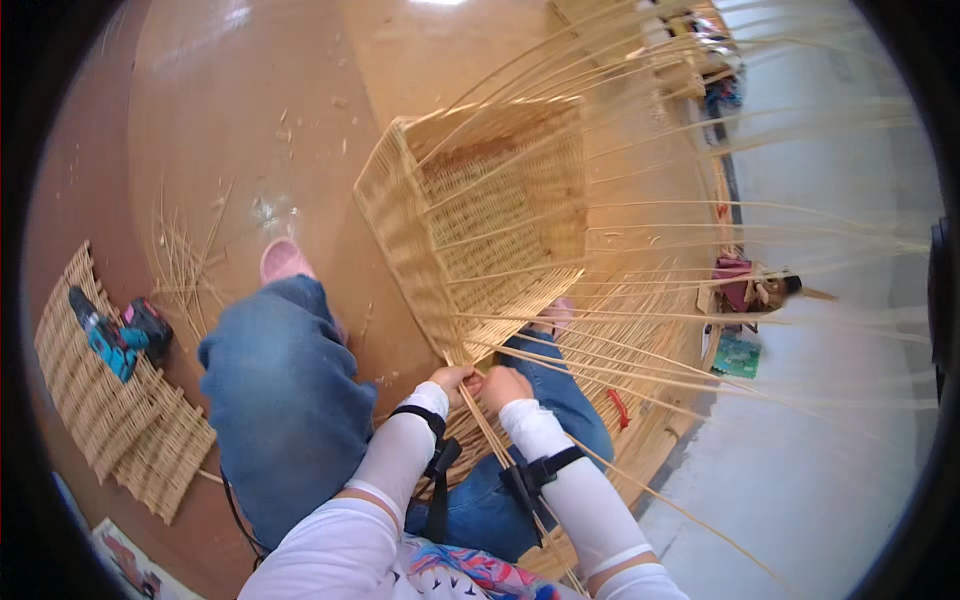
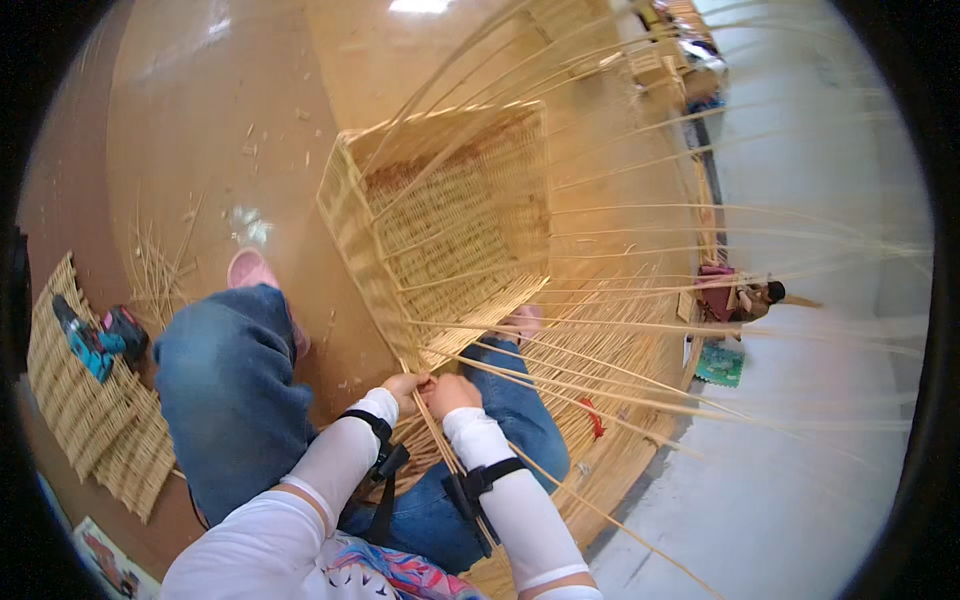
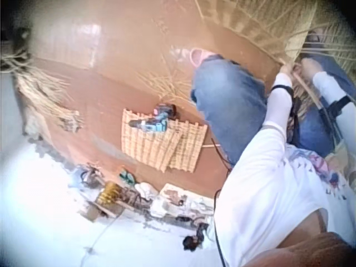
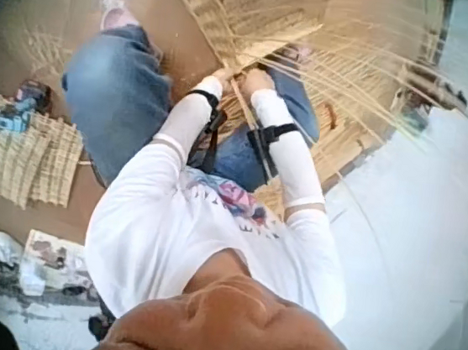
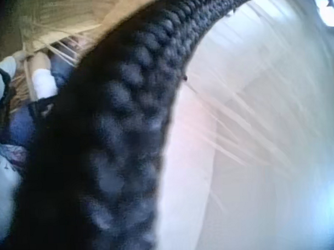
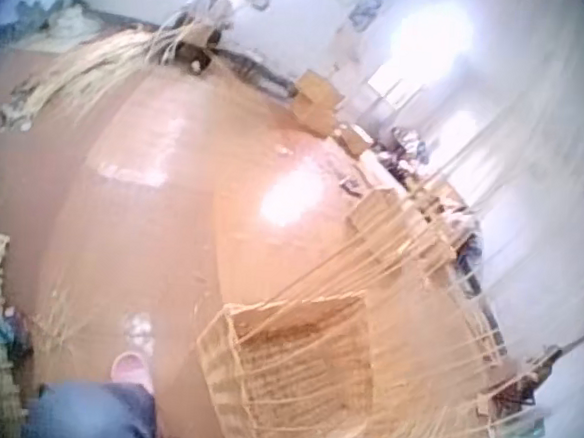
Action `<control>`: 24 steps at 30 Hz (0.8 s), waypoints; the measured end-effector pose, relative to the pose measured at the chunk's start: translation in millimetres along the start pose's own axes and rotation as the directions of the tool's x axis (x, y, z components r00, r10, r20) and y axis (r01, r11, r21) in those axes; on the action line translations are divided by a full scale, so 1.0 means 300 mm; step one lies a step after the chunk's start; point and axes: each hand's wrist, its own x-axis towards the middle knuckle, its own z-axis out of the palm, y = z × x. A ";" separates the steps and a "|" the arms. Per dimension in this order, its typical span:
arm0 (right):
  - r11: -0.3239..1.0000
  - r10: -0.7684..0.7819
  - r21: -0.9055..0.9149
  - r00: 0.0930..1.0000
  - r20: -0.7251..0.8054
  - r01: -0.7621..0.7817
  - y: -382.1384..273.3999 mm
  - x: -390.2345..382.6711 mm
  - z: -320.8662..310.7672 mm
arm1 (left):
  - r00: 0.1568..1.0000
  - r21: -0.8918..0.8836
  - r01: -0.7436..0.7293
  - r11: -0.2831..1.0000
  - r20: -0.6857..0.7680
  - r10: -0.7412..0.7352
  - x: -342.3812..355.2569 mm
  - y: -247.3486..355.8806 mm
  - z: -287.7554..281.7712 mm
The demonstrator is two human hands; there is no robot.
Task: Weaving a wicker basket using reeds and manual tools.
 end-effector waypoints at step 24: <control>0.944 0.229 0.201 0.957 0.176 -0.263 0.054 0.233 0.199 | 0.967 -0.515 -0.221 0.828 -0.223 0.120 -0.019 -0.145 0.113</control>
